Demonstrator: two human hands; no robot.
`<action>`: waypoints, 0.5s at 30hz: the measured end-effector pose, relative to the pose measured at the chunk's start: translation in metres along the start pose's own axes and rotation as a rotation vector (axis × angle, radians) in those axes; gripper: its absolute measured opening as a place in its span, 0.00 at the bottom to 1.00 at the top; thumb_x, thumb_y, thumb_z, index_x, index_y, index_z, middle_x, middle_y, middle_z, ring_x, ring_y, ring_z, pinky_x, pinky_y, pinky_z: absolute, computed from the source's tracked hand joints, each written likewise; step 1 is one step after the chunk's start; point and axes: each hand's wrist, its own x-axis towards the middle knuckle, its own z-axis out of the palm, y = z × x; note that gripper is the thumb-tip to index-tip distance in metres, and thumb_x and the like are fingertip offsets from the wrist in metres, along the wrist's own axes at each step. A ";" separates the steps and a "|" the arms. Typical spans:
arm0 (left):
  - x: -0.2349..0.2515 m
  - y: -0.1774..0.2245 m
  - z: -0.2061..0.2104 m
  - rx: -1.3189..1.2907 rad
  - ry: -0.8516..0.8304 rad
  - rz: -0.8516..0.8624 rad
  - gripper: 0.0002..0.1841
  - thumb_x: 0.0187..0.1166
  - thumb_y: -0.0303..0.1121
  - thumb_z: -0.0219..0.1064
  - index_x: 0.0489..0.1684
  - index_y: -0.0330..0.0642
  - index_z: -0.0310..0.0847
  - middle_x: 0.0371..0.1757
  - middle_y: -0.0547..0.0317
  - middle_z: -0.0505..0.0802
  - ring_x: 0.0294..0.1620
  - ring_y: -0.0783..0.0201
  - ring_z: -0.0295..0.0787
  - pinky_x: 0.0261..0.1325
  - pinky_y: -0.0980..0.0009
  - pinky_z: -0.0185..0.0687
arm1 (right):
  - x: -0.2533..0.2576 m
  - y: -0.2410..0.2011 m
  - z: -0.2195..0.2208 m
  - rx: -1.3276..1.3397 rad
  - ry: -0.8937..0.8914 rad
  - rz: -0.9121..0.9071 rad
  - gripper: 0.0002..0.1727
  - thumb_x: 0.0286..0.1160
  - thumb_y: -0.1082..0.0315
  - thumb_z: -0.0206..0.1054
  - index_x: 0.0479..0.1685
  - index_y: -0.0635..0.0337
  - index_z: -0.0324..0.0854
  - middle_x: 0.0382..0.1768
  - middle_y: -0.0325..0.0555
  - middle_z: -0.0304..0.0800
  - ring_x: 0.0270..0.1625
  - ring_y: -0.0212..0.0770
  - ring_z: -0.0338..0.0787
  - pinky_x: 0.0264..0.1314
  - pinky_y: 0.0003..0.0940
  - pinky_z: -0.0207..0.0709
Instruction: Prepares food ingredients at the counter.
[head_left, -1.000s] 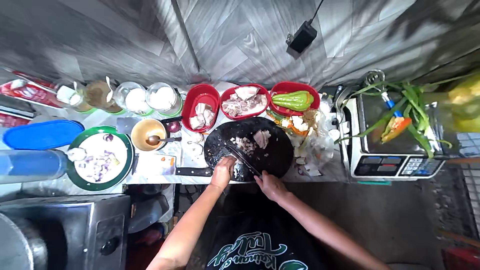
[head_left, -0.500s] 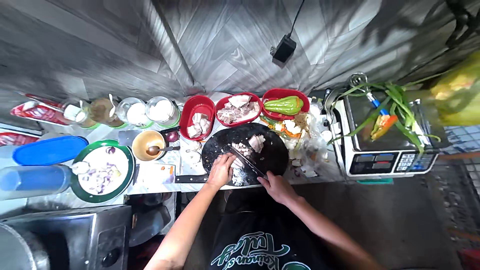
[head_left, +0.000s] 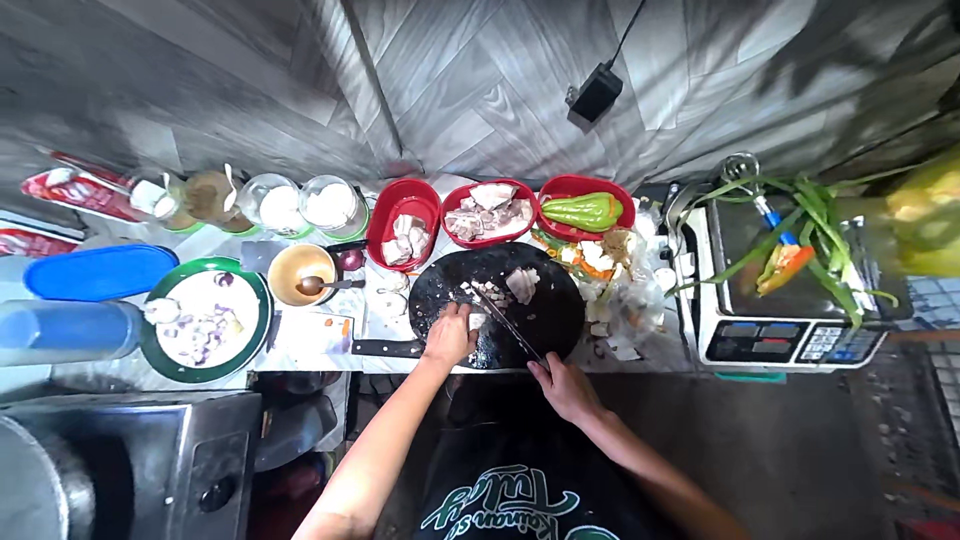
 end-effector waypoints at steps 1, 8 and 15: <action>-0.003 0.001 0.000 -0.044 0.030 -0.082 0.29 0.81 0.41 0.67 0.78 0.34 0.72 0.75 0.34 0.80 0.71 0.39 0.83 0.73 0.44 0.77 | 0.000 0.000 0.001 -0.010 0.003 -0.008 0.32 0.95 0.44 0.47 0.63 0.70 0.76 0.43 0.65 0.89 0.52 0.63 0.92 0.58 0.58 0.81; -0.015 0.002 0.022 -0.353 0.303 -0.174 0.31 0.71 0.31 0.77 0.74 0.28 0.75 0.72 0.31 0.81 0.67 0.44 0.85 0.73 0.57 0.79 | 0.001 -0.018 0.005 -0.093 -0.024 -0.013 0.32 0.95 0.44 0.45 0.67 0.69 0.75 0.45 0.66 0.91 0.54 0.64 0.93 0.60 0.59 0.81; -0.012 -0.001 0.025 -0.371 0.307 -0.134 0.23 0.74 0.28 0.73 0.68 0.30 0.81 0.65 0.33 0.86 0.60 0.47 0.89 0.69 0.58 0.82 | 0.009 -0.027 0.006 -0.154 -0.072 0.023 0.32 0.96 0.46 0.43 0.70 0.69 0.72 0.50 0.66 0.91 0.59 0.64 0.92 0.62 0.59 0.81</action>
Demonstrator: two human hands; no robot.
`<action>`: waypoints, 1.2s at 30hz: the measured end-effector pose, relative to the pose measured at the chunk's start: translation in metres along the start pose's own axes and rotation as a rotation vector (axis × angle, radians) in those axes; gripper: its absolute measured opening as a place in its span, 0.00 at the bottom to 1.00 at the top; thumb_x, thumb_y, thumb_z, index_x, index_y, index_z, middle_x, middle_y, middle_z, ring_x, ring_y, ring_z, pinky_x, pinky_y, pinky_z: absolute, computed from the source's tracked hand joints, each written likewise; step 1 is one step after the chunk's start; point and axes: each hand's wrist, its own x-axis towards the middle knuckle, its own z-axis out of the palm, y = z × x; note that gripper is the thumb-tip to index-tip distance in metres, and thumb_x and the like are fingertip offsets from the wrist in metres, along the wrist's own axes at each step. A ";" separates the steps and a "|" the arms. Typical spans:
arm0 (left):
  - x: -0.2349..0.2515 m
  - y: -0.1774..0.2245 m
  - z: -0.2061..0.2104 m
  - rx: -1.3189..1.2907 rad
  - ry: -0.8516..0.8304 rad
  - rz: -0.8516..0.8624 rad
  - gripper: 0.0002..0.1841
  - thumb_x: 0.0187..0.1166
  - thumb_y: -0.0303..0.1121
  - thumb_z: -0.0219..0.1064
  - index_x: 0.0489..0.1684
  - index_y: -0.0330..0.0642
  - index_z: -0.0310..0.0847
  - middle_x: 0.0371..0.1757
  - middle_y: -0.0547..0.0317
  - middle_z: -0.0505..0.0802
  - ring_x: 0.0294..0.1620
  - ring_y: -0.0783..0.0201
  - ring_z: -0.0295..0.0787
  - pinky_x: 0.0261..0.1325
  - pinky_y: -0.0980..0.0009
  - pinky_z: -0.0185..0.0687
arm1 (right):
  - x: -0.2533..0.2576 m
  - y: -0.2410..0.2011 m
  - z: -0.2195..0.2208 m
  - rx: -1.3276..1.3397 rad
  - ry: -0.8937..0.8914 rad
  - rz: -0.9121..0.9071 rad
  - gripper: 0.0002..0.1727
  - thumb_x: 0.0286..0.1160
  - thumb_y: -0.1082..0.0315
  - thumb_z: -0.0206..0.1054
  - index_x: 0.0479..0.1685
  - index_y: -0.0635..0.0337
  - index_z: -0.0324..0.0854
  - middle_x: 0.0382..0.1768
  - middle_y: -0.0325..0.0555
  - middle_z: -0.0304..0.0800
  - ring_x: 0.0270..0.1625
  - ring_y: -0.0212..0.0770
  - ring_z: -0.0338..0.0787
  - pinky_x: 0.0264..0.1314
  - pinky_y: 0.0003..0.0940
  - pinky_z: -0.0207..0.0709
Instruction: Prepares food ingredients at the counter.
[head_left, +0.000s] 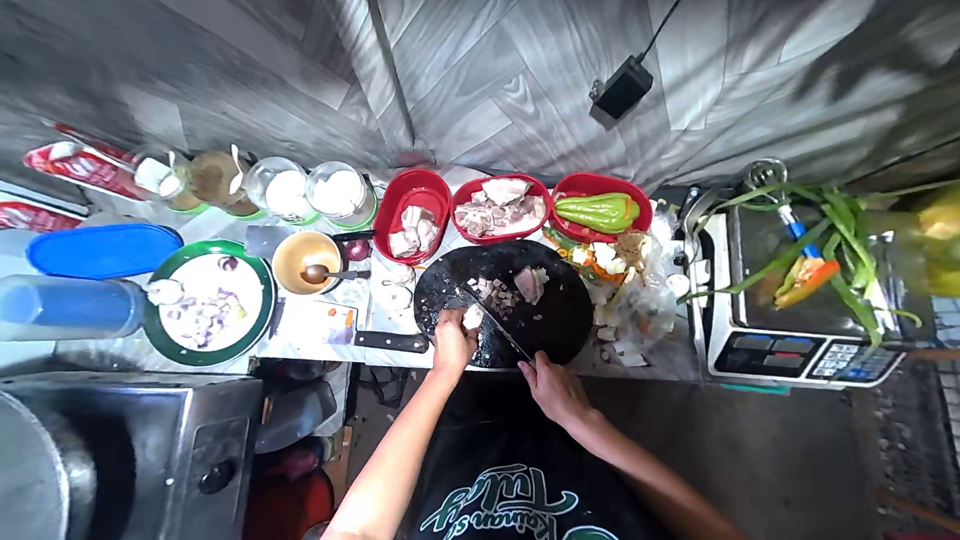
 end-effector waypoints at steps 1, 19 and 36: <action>0.001 0.000 -0.001 -0.001 -0.006 0.000 0.22 0.75 0.28 0.72 0.68 0.30 0.82 0.65 0.34 0.87 0.59 0.47 0.90 0.68 0.58 0.82 | 0.003 -0.002 0.001 -0.016 -0.012 0.015 0.32 0.97 0.46 0.43 0.72 0.69 0.71 0.52 0.66 0.90 0.60 0.64 0.92 0.64 0.58 0.81; 0.005 -0.014 -0.001 -0.058 0.009 0.110 0.20 0.74 0.27 0.73 0.63 0.27 0.83 0.61 0.34 0.88 0.55 0.47 0.91 0.65 0.56 0.83 | 0.009 -0.006 0.001 -0.063 -0.044 0.008 0.32 0.97 0.47 0.43 0.74 0.70 0.70 0.53 0.68 0.90 0.61 0.65 0.92 0.64 0.59 0.81; 0.001 -0.024 0.004 -0.131 0.069 0.111 0.17 0.76 0.28 0.70 0.58 0.25 0.85 0.53 0.35 0.91 0.49 0.49 0.91 0.61 0.58 0.84 | 0.015 -0.019 0.007 -0.051 -0.081 0.019 0.32 0.97 0.47 0.43 0.75 0.70 0.68 0.55 0.68 0.90 0.63 0.64 0.91 0.66 0.58 0.81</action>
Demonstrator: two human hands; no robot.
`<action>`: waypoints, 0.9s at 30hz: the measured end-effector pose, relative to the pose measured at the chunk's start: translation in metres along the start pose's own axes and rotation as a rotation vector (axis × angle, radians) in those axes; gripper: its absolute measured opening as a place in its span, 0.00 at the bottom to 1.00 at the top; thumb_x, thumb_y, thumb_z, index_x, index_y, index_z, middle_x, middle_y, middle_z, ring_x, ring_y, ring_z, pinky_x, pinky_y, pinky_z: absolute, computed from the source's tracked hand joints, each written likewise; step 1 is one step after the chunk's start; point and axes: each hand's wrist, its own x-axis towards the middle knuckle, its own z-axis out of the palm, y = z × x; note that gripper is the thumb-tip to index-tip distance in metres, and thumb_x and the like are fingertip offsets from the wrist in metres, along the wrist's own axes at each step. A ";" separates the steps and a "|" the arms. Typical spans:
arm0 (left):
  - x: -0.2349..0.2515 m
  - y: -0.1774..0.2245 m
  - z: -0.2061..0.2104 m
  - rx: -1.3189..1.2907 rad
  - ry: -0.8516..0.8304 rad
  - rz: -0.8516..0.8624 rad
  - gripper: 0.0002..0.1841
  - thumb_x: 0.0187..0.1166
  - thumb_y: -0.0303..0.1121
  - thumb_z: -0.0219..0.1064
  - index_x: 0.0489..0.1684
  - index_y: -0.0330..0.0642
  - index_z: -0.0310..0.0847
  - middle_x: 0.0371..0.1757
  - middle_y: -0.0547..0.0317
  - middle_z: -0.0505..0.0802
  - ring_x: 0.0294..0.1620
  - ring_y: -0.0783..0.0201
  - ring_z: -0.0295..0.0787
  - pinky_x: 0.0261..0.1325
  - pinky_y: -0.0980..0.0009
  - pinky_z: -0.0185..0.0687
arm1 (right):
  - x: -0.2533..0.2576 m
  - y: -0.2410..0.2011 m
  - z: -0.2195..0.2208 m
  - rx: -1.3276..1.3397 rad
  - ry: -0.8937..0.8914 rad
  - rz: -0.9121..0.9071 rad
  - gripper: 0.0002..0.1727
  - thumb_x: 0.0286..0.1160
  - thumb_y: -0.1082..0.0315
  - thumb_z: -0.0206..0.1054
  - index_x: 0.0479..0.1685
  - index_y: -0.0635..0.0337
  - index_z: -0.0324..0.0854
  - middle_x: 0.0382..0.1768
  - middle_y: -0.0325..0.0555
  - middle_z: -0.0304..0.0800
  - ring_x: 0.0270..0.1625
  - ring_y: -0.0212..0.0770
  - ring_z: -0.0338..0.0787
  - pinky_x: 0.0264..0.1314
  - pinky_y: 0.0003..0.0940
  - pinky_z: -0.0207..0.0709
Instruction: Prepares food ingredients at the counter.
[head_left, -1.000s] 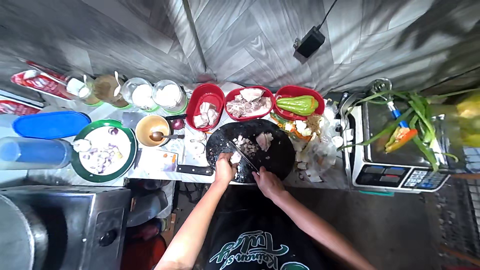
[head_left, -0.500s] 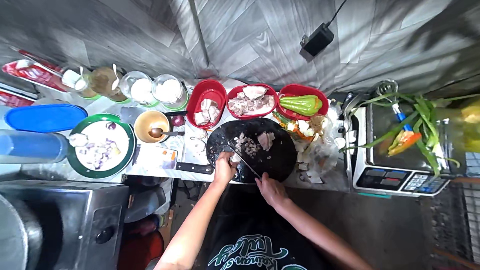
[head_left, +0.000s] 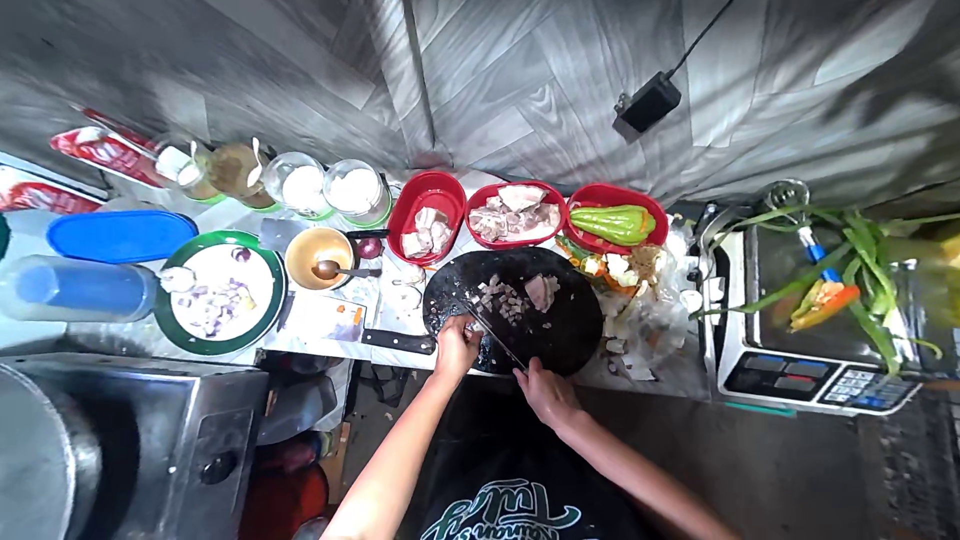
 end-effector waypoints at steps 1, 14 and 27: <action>0.002 0.001 -0.001 0.018 -0.023 -0.009 0.17 0.75 0.28 0.70 0.57 0.25 0.85 0.53 0.35 0.91 0.49 0.49 0.91 0.62 0.57 0.84 | 0.005 -0.002 -0.001 0.007 -0.003 0.004 0.32 0.97 0.47 0.43 0.75 0.70 0.68 0.56 0.68 0.89 0.64 0.64 0.91 0.66 0.58 0.81; -0.014 -0.002 0.008 -0.052 0.106 -0.059 0.13 0.76 0.26 0.70 0.53 0.28 0.89 0.46 0.40 0.95 0.46 0.53 0.94 0.59 0.59 0.86 | -0.015 0.011 0.001 -0.032 0.009 -0.028 0.32 0.96 0.46 0.43 0.72 0.69 0.71 0.51 0.68 0.91 0.60 0.66 0.92 0.63 0.60 0.82; 0.018 0.020 0.007 -0.094 0.066 -0.018 0.14 0.79 0.28 0.68 0.56 0.28 0.88 0.48 0.42 0.95 0.48 0.57 0.94 0.60 0.62 0.85 | -0.017 0.034 -0.031 0.232 0.058 -0.075 0.32 0.95 0.46 0.47 0.64 0.72 0.74 0.47 0.67 0.87 0.56 0.62 0.90 0.62 0.57 0.79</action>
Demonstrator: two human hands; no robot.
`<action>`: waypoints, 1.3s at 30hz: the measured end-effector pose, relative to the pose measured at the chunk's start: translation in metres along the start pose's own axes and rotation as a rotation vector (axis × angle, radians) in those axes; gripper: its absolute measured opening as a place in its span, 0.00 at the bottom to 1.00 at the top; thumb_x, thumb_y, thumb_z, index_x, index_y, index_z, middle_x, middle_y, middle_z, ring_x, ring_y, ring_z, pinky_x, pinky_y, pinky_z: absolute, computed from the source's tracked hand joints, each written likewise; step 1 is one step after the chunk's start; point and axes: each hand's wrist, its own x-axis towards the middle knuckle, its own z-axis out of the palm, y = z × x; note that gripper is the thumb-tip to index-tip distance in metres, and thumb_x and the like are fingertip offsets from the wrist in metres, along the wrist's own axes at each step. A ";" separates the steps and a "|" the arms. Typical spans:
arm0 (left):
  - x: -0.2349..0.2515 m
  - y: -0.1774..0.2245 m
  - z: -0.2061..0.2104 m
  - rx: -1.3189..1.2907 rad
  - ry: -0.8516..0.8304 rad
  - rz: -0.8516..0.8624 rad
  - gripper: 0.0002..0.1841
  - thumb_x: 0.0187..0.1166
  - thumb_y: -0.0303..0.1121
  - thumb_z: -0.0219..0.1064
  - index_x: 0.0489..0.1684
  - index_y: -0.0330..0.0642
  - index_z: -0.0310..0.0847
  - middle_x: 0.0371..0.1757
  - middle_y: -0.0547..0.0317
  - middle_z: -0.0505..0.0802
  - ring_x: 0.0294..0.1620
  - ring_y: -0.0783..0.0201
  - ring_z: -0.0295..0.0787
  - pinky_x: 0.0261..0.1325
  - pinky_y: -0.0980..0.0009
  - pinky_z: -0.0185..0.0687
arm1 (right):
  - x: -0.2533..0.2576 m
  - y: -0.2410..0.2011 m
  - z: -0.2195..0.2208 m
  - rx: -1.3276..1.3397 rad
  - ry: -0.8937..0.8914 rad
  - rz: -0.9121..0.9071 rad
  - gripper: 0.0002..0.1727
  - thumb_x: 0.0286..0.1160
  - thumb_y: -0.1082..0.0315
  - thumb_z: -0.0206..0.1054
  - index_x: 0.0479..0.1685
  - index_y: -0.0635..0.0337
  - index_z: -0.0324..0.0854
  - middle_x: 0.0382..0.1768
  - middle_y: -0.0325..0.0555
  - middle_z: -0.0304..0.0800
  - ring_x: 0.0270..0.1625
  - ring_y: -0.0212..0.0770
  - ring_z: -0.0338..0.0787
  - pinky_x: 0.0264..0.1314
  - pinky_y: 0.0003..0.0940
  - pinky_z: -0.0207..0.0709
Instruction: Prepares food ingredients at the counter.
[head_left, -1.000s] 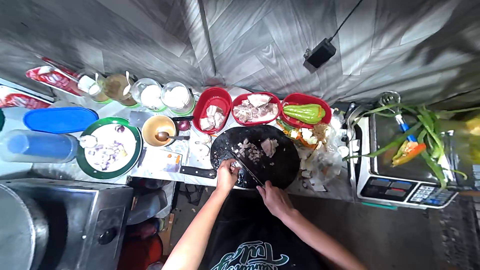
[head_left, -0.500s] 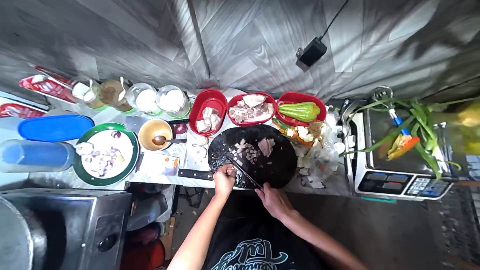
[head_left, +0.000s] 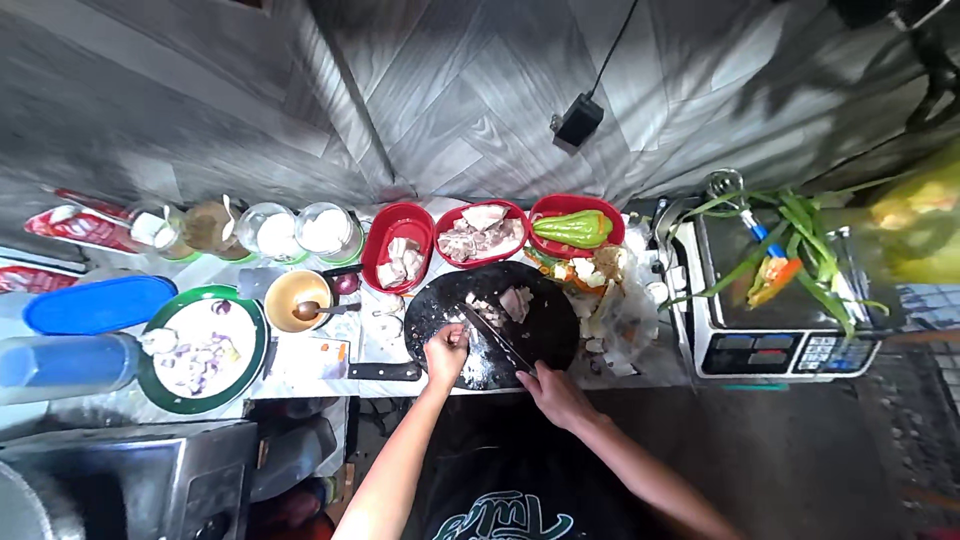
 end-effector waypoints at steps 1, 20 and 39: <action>0.004 0.005 0.002 0.003 0.032 0.032 0.13 0.80 0.28 0.68 0.55 0.29 0.89 0.48 0.42 0.95 0.48 0.57 0.94 0.60 0.62 0.86 | -0.003 0.003 -0.004 0.009 0.015 0.012 0.32 0.95 0.45 0.48 0.64 0.72 0.74 0.46 0.67 0.87 0.55 0.63 0.90 0.62 0.58 0.79; 0.080 0.058 -0.025 0.298 -0.550 -0.114 0.20 0.89 0.37 0.59 0.72 0.36 0.79 0.65 0.39 0.88 0.64 0.49 0.87 0.71 0.51 0.78 | -0.011 0.068 0.016 -0.182 0.551 -0.340 0.24 0.82 0.50 0.66 0.41 0.69 0.88 0.27 0.63 0.91 0.33 0.64 0.95 0.36 0.59 0.86; 0.026 0.008 -0.029 0.276 -0.256 0.200 0.16 0.74 0.30 0.72 0.57 0.32 0.90 0.60 0.35 0.91 0.59 0.46 0.90 0.69 0.53 0.80 | -0.013 0.088 0.000 -0.378 0.606 -0.522 0.23 0.77 0.50 0.70 0.40 0.66 0.90 0.28 0.62 0.91 0.34 0.64 0.95 0.36 0.58 0.87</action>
